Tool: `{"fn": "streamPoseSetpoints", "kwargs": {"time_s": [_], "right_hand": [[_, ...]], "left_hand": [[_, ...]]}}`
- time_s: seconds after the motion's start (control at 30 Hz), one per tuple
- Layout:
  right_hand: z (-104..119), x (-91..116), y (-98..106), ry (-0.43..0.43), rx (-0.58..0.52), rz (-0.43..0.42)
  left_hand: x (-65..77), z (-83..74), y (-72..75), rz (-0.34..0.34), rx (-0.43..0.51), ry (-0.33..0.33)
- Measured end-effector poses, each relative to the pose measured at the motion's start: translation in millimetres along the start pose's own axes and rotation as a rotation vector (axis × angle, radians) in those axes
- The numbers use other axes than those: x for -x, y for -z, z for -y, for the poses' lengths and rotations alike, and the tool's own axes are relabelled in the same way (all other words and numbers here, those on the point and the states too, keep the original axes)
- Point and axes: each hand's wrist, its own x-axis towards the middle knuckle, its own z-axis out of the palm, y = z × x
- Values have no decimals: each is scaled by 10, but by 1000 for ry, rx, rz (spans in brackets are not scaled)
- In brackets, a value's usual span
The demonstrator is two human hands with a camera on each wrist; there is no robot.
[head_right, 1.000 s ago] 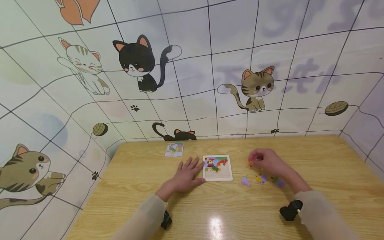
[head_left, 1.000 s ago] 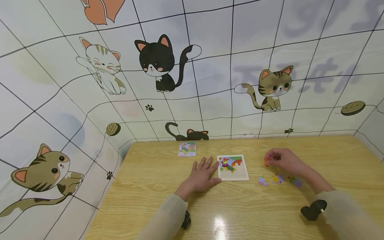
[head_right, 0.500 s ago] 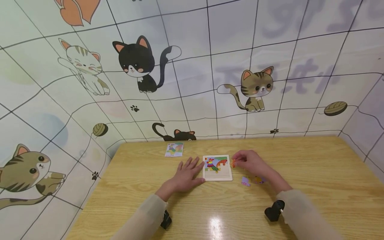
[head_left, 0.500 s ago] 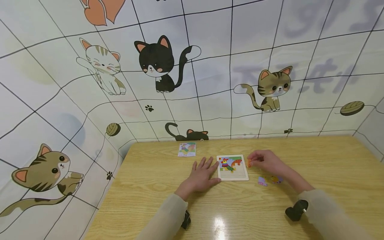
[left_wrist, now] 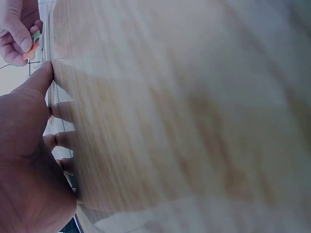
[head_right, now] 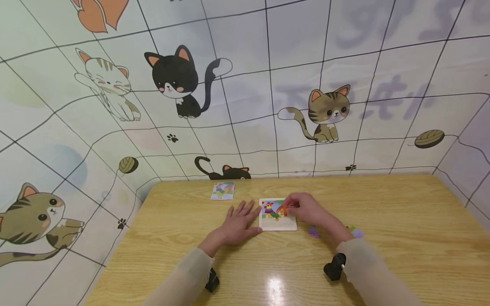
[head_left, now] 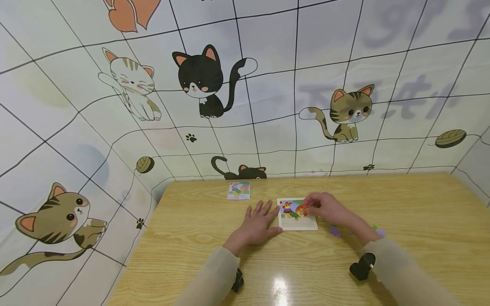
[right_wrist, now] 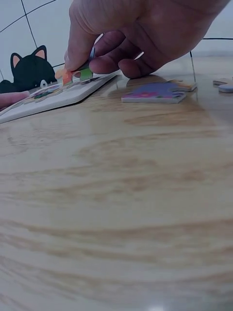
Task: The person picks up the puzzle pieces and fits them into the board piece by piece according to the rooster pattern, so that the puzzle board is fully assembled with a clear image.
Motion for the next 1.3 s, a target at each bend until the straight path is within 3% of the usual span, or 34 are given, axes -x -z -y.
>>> {"fn": "streamPoseSetpoints", "kwargs": {"time_s": [0.43,0.87,1.3], "right_hand": [[-64,-31,-66,-23,56,-10],[-91,-5,-114,15,123,-52],[-110,13,-120,42,127,-33]], "left_hand": [[15,-21,29,-11,-18,-4],[13,-11,16,-16,-5,-5],[18,-11,24,-14,-15,-3]]}}
